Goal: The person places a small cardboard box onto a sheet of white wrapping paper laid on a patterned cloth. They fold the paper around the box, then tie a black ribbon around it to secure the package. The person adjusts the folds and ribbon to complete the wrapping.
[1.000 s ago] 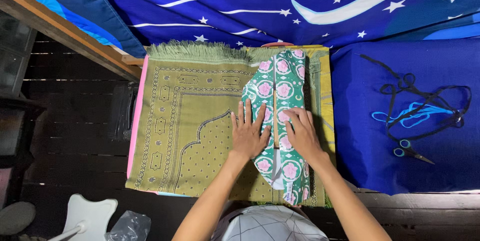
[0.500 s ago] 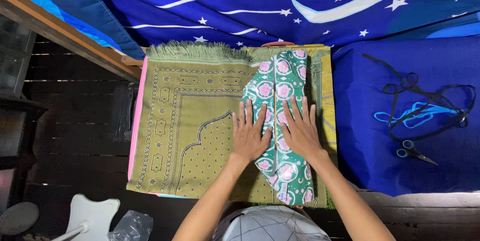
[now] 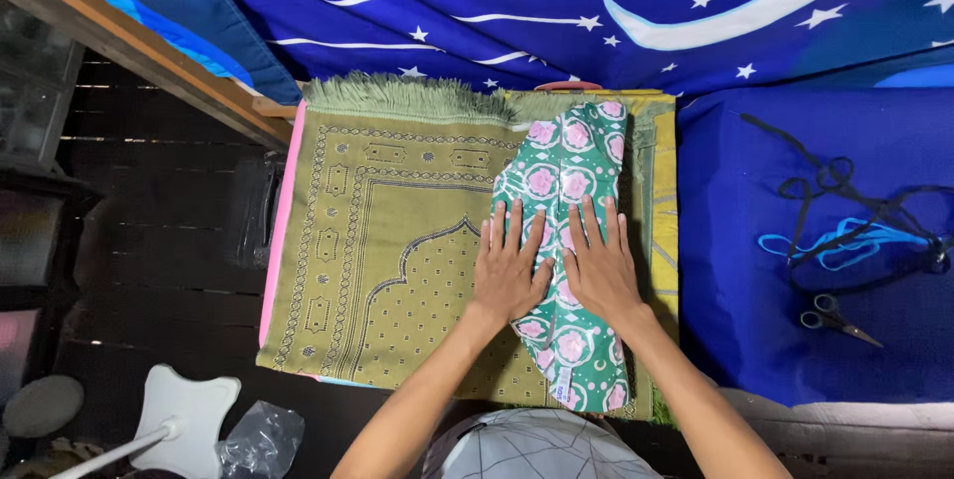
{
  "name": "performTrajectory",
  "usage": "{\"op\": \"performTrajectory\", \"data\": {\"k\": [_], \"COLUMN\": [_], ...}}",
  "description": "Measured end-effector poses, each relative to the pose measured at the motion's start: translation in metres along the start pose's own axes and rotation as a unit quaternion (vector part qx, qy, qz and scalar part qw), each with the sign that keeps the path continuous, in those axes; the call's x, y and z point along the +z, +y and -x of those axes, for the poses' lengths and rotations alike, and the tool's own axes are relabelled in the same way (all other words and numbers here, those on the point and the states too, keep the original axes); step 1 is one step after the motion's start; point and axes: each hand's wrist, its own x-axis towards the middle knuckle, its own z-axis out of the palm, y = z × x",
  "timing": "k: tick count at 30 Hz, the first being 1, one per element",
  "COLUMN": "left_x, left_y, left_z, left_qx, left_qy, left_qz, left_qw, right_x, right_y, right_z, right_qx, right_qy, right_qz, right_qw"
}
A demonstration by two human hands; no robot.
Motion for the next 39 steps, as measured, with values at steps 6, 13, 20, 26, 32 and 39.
{"op": "performTrajectory", "data": {"k": [6, 13, 20, 26, 32, 39], "left_x": [0.003, 0.0, -0.012, -0.013, -0.002, 0.007], "left_y": [0.002, 0.002, 0.003, 0.006, 0.013, 0.015], "left_z": [0.0, 0.0, -0.004, 0.003, 0.007, 0.005], "left_qx": [-0.01, -0.004, -0.036, -0.029, -0.028, -0.038], "left_qy": [0.0, 0.012, -0.02, -0.001, -0.002, 0.009], "left_qz": [-0.004, 0.014, 0.055, 0.073, -0.002, -0.02], "left_qw": [1.0, 1.0, 0.998, 0.997, 1.0, 0.999], "right_x": [0.005, 0.003, 0.001, 0.003, 0.008, 0.021], "right_y": [-0.003, 0.001, 0.009, 0.013, 0.006, -0.006], "right_z": [0.0, -0.001, 0.001, 0.005, 0.008, 0.002], "right_qx": [0.01, 0.001, 0.009, 0.028, 0.012, -0.004], "right_qy": [-0.004, 0.01, 0.02, 0.054, 0.041, 0.046], "right_qz": [0.028, 0.013, -0.114, -0.139, -0.064, -0.043], "right_qw": [1.0, 1.0, 0.993, 0.988, 0.997, 0.998]}}
